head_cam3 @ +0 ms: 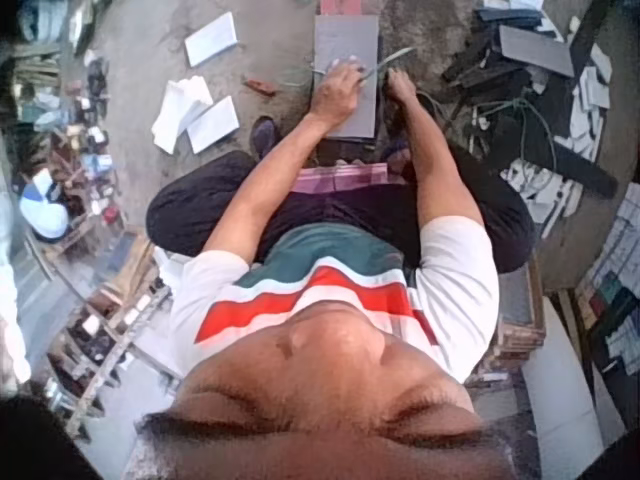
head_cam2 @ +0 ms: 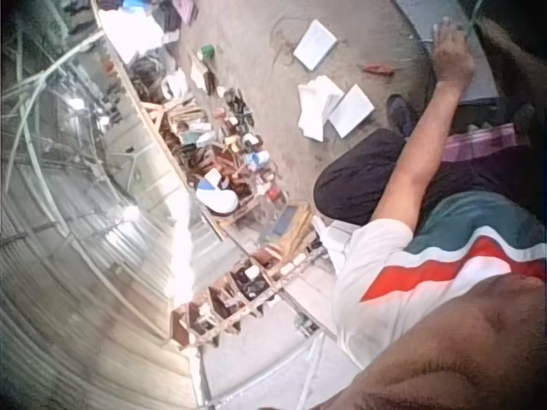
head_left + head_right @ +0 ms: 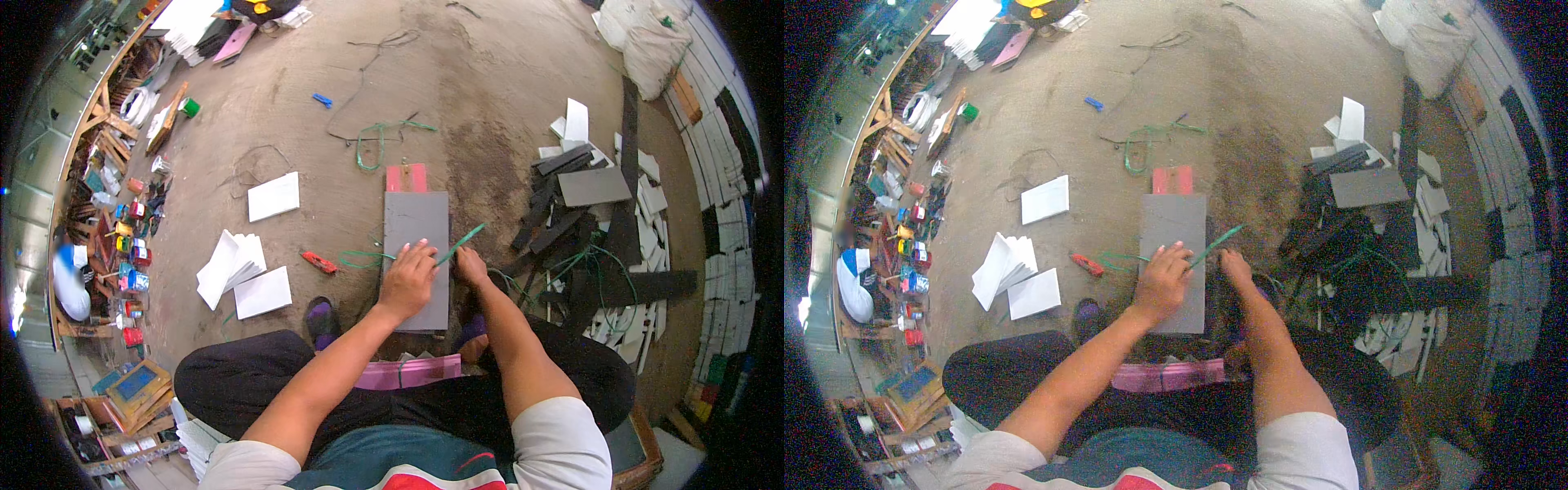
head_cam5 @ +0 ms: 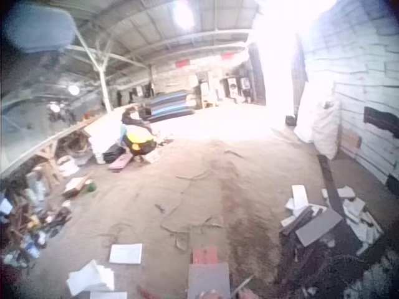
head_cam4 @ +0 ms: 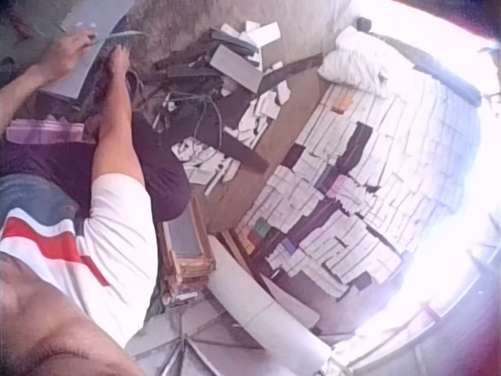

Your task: The person sits on the floor and stacks rectangular tiles of different colors. They align the tiles, then use a green string to tie the stack into a bundle.

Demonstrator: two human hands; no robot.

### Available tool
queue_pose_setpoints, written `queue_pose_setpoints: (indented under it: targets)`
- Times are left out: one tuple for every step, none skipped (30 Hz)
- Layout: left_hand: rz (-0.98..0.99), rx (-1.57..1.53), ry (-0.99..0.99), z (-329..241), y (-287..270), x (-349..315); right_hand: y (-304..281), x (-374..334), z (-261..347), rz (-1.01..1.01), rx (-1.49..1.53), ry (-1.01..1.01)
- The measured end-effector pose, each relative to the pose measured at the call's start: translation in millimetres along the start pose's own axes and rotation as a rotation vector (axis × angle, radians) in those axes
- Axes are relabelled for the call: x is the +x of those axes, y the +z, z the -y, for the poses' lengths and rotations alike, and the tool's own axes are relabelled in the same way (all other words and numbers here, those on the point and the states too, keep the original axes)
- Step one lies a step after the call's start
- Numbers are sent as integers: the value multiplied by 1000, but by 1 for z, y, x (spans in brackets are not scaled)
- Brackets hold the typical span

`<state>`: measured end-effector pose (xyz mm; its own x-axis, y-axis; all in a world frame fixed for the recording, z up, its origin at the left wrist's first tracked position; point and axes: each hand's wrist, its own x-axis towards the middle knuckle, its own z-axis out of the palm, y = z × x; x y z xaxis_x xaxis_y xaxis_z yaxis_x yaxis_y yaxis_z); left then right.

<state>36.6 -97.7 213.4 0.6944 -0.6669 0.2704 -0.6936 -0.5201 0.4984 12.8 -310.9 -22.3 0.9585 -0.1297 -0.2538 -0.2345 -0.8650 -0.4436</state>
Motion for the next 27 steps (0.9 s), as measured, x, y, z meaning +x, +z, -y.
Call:
queue_pose_setpoints:
  targets:
    - [5,-7,5,-1,3,1,-2,3,-7,35,33,7]
    - [7,-4,6,-1,3,2,-3,6,-8,87,81,79]
    - [14,-9,7,-2,3,3,-3,7,-7,138,130,151]
    - [21,-13,9,-4,3,4,-3,9,-5,188,180,221]
    - [21,-5,0,-3,0,4,-20,4,10,165,144,166]
    - [19,17,-3,-1,-1,2,-25,5,21,175,162,151]
    - [21,28,6,-2,-1,2,-28,3,22,178,178,151]
    - [22,39,13,-2,0,2,-30,2,23,181,194,150]
    - [22,67,27,-2,2,2,-30,4,23,228,113,127]
    - [22,97,40,-2,3,3,-30,7,24,275,32,103]
    - [21,126,54,-1,4,4,-30,10,24,321,-49,79]
    - [20,133,53,-1,4,3,-29,9,23,306,-54,61]
    - [15,144,46,-1,3,3,-33,7,29,293,-61,35]
    - [9,155,40,-1,3,2,-39,6,33,280,-69,9]
    - [1,161,37,-1,2,2,-44,4,36,224,-54,-11]
    - [-9,165,37,-2,1,3,-47,4,37,165,-42,-28]
    - [-19,170,37,-2,0,3,-50,3,38,107,-30,-46]
    - [-12,172,50,-2,0,4,-55,4,37,140,-31,-45]
    - [-7,178,58,-2,0,5,-60,6,35,174,-33,-49]
    - [-2,185,65,-3,-1,5,-65,7,34,209,-34,-55]
    - [6,205,79,-3,-1,4,-70,7,32,233,-24,-73]
    - [14,224,93,-4,0,3,-70,8,28,252,-16,-68]
    - [22,244,106,-3,1,2,-69,10,26,271,-8,-66]
    - [20,261,95,-2,1,0,-68,12,23,292,1,-67]
    - [20,266,95,-2,3,0,-57,17,6,308,56,-114]
    - [21,253,114,-9,9,5,-24,19,-27,264,65,-99]
    - [28,227,138,-18,14,11,6,19,-61,217,68,-83]
